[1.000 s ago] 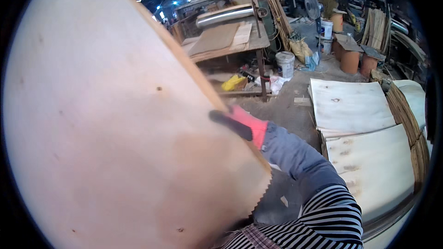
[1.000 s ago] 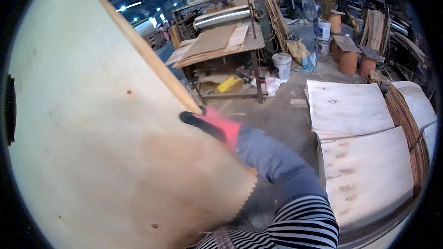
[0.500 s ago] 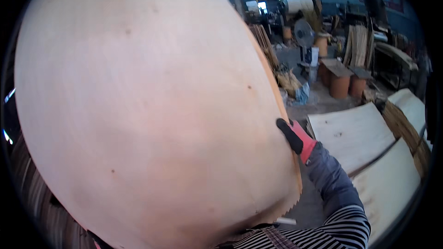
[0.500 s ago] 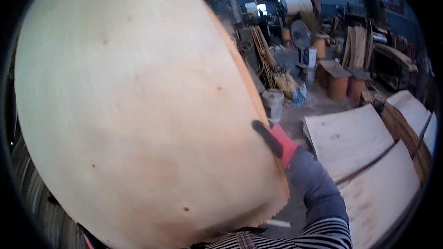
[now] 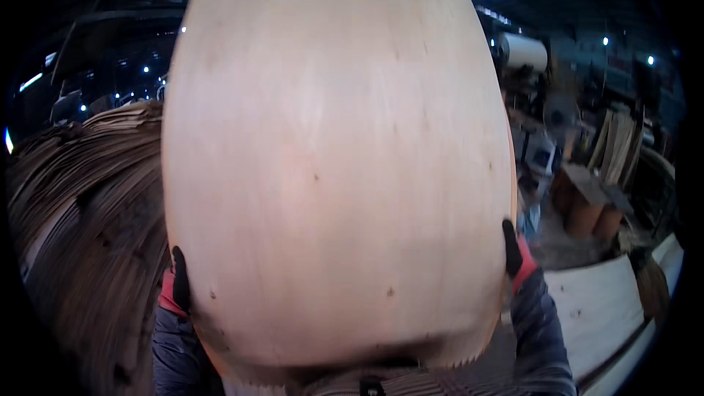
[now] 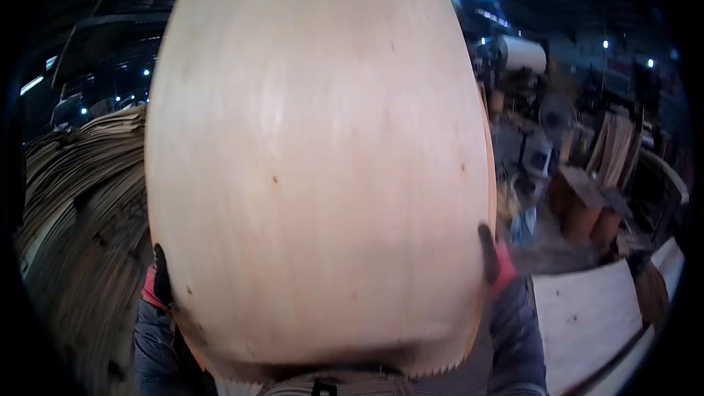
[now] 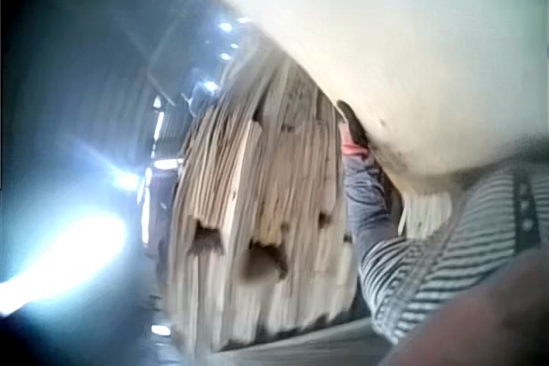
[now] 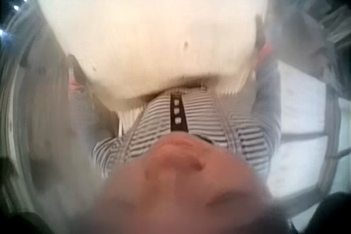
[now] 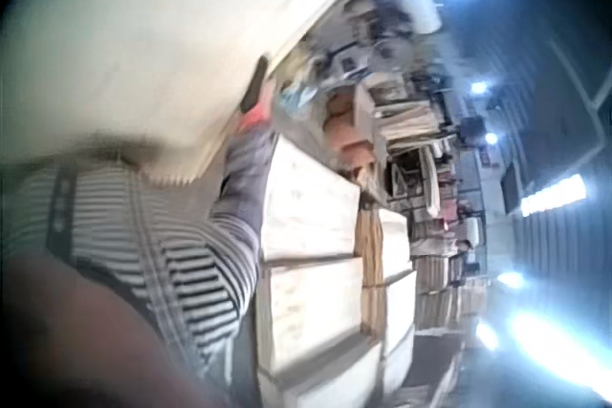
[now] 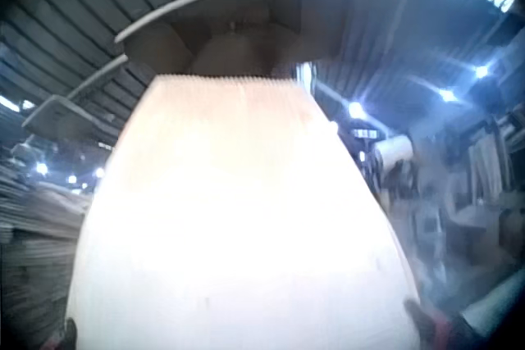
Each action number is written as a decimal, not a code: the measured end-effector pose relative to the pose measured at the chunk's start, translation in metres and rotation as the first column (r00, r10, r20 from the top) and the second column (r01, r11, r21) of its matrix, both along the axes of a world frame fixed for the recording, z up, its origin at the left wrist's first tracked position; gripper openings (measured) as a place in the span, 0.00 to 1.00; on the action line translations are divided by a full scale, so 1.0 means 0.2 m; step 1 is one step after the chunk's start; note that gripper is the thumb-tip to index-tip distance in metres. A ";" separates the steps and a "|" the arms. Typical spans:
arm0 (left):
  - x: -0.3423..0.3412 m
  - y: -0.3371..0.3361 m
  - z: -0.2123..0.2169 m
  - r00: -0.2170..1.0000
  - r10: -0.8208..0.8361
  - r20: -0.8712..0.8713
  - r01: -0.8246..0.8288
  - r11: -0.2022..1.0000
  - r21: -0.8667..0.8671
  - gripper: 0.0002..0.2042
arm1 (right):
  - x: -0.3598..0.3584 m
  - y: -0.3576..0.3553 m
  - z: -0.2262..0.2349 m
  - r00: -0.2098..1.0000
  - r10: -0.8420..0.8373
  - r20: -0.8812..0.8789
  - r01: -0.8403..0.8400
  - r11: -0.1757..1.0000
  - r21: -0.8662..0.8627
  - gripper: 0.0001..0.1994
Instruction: The person picks up large, thin sheets of wood veneer with serrated edges from a stack and feeds them one by one into a roller machine. The person guides the sheets through the rollers and stacks the processed sheets on the output side.
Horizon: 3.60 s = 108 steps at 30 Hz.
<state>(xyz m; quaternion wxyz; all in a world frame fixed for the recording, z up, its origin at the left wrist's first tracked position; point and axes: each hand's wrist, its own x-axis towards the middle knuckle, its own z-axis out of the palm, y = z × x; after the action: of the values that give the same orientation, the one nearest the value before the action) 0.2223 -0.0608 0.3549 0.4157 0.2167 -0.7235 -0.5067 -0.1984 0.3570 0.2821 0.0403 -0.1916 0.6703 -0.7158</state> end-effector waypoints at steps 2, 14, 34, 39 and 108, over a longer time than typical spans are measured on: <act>-0.38 -0.37 0.03 0.999 -0.048 0.019 0.046 0.996 0.083 0.35 | -0.29 -0.19 0.08 0.998 -0.020 0.055 0.017 0.998 0.054 0.28; -2.03 -1.84 -0.46 0.786 -0.018 0.619 -0.154 0.963 0.223 0.42 | -1.40 -1.10 -0.06 0.960 -0.124 0.249 0.054 0.961 0.269 0.33; -2.59 -2.22 -1.34 0.793 0.108 0.599 0.145 0.922 -0.358 0.31 | -1.50 -1.70 -0.32 0.494 0.024 -0.869 0.864 0.095 0.494 0.42; -2.25 -2.13 -1.28 0.803 0.206 0.559 -0.088 0.969 -0.232 0.28 | -0.62 -1.82 -0.50 0.718 0.466 -0.517 0.305 0.457 0.836 0.45; -1.65 -1.89 -1.42 0.750 -0.244 0.615 0.066 0.953 0.297 0.30 | -0.68 -2.37 -0.04 0.671 0.393 -0.629 0.486 0.408 0.773 0.25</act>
<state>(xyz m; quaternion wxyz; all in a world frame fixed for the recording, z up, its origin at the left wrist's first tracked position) -0.1082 -0.4384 0.0718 0.0661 0.3683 -0.7657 -0.5231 -0.3342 -0.1174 0.2733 -0.1600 -0.3872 0.9039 -0.0857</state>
